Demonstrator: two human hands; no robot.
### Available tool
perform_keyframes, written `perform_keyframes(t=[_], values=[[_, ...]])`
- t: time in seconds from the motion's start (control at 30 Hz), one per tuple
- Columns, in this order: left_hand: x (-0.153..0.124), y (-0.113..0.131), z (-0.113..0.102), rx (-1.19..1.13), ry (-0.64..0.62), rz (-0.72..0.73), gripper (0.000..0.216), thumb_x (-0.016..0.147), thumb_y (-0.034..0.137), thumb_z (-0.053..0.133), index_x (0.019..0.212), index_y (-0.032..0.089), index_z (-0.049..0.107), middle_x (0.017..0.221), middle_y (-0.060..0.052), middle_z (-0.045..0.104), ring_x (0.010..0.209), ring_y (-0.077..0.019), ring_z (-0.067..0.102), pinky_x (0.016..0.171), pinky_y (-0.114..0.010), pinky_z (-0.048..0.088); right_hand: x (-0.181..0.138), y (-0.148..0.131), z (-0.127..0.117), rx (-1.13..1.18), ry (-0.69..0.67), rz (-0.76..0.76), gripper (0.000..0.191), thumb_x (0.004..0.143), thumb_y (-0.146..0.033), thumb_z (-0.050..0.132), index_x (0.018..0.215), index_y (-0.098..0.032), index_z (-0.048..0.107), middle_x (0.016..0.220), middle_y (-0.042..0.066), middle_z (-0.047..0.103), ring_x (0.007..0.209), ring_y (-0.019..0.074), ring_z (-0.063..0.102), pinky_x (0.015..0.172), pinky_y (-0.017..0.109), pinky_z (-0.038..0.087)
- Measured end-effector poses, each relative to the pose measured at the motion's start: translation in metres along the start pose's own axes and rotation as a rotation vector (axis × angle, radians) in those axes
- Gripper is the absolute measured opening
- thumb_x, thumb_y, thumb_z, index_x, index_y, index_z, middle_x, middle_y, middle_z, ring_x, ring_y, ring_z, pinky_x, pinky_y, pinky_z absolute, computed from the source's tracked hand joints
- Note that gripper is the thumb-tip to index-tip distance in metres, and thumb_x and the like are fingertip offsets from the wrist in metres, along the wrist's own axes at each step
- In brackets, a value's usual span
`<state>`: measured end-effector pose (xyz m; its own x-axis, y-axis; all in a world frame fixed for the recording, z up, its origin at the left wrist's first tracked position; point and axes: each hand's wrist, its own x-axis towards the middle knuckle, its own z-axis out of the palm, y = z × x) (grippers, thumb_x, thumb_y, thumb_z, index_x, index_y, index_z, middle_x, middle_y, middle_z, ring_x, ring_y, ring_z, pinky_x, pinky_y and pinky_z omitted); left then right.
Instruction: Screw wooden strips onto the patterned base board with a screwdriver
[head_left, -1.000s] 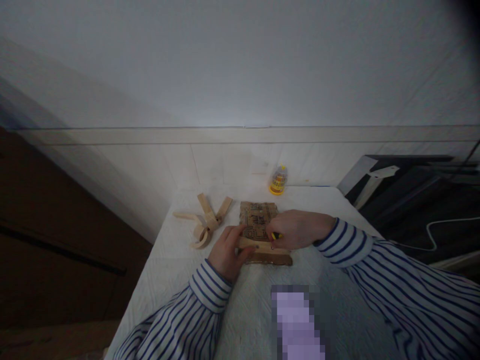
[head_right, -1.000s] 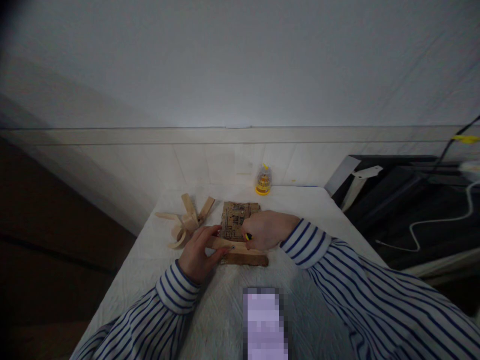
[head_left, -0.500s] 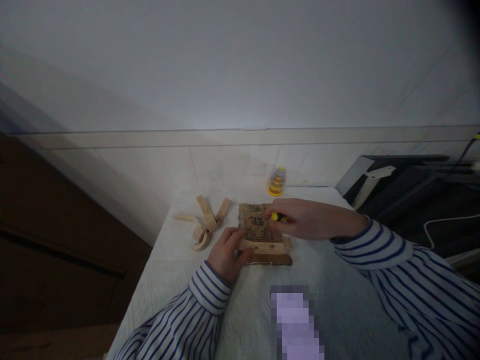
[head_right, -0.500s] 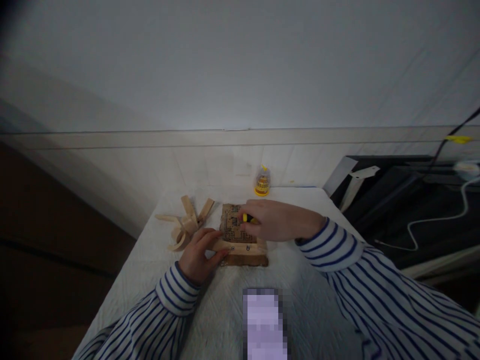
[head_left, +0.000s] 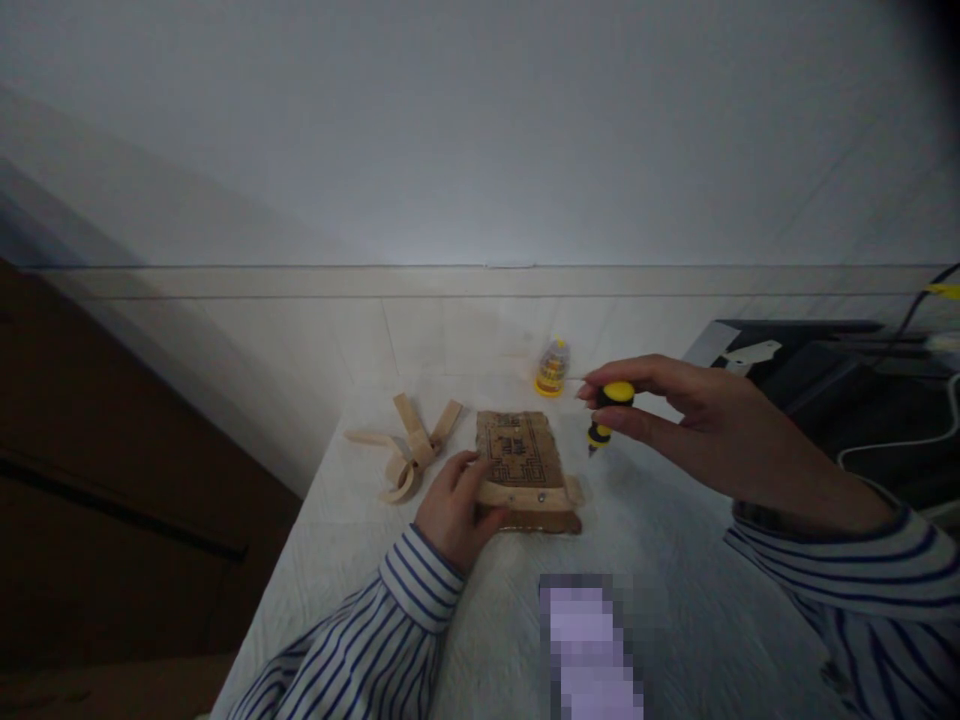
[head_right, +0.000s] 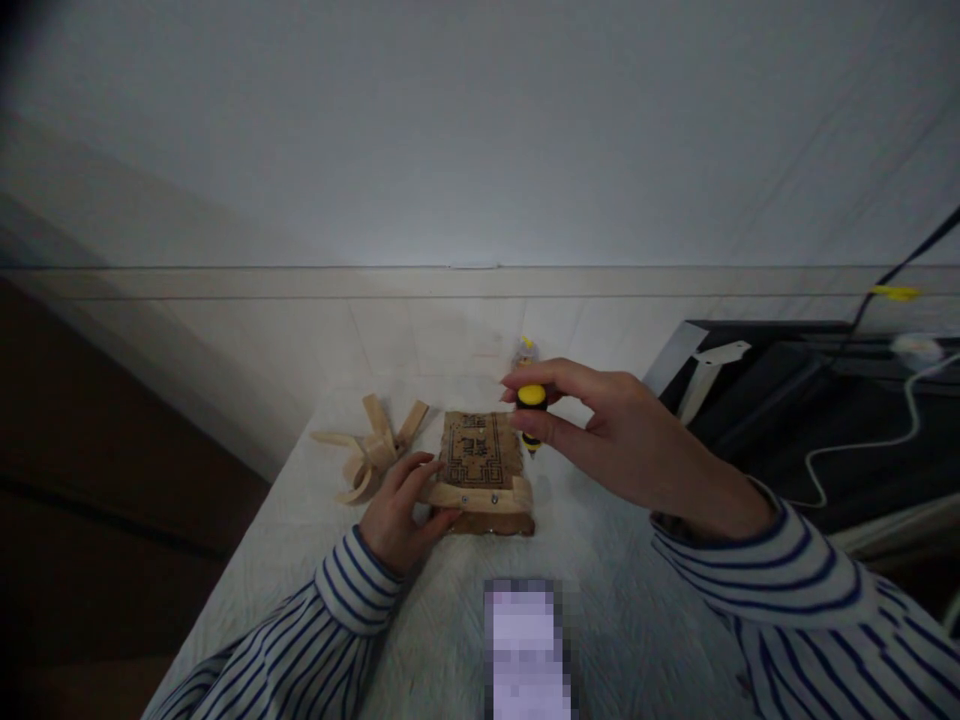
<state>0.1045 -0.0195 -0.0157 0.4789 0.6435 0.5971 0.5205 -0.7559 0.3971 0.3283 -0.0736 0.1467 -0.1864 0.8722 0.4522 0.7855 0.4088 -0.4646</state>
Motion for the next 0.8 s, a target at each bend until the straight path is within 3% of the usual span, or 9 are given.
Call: perform_keyframes(t=[0.23, 0.43, 0.53, 0.7, 0.8], values=[[0.003, 0.008, -0.006, 0.161, 0.026, 0.092, 0.048, 0.065, 0.03, 0.07, 0.108, 0.016, 0.053, 0.115, -0.016, 0.054, 0.101, -0.0316, 0.053, 0.081, -0.049, 0.047, -0.009, -0.003, 0.017, 0.119, -0.069, 0.064, 0.024, 0.082, -0.036, 0.053, 0.104, -0.026, 0.058, 0.1, 0.001, 0.066, 0.09, 0.019, 0.062, 0.067, 0.028, 0.055], [0.003, -0.003, -0.007, -0.08, 0.029, -0.017, 0.065, 0.063, 0.028, 0.072, 0.118, 0.01, 0.042, 0.108, -0.017, 0.058, 0.098, -0.0258, 0.057, 0.08, -0.04, 0.051, -0.014, 0.003, 0.031, 0.154, -0.091, 0.111, 0.024, 0.083, -0.033, 0.052, 0.106, -0.025, 0.057, 0.1, 0.002, 0.066, 0.087, 0.018, 0.063, 0.063, 0.027, 0.056], [0.005, 0.0, -0.01, 0.016, 0.07, 0.084, 0.05, 0.068, 0.027, 0.069, 0.111, 0.012, 0.049, 0.107, -0.016, 0.059, 0.098, -0.0264, 0.057, 0.08, -0.043, 0.05, -0.016, 0.006, 0.038, 0.159, -0.109, 0.097, 0.024, 0.084, -0.033, 0.051, 0.107, -0.026, 0.056, 0.104, 0.002, 0.065, 0.09, 0.0186, 0.063, 0.062, 0.027, 0.056], [0.005, 0.019, -0.009, 0.221, 0.127, 0.333, 0.011, 0.076, 0.023, 0.061, 0.083, 0.016, 0.061, 0.104, -0.01, 0.064, 0.097, -0.0247, 0.058, 0.086, -0.045, 0.045, -0.02, 0.012, 0.046, 0.178, -0.099, 0.095, 0.025, 0.084, -0.032, 0.051, 0.108, -0.027, 0.055, 0.104, 0.002, 0.065, 0.092, 0.0187, 0.062, 0.065, 0.028, 0.056], [0.004, 0.022, -0.005, 0.314, 0.057, 0.33, 0.016, 0.077, 0.025, 0.06, 0.089, 0.014, 0.062, 0.103, -0.01, 0.065, 0.097, -0.0258, 0.058, 0.086, -0.047, 0.044, -0.02, 0.015, 0.049, 0.183, -0.081, 0.116, 0.024, 0.084, -0.032, 0.052, 0.106, -0.027, 0.056, 0.104, 0.002, 0.065, 0.092, 0.0189, 0.062, 0.066, 0.029, 0.056]])
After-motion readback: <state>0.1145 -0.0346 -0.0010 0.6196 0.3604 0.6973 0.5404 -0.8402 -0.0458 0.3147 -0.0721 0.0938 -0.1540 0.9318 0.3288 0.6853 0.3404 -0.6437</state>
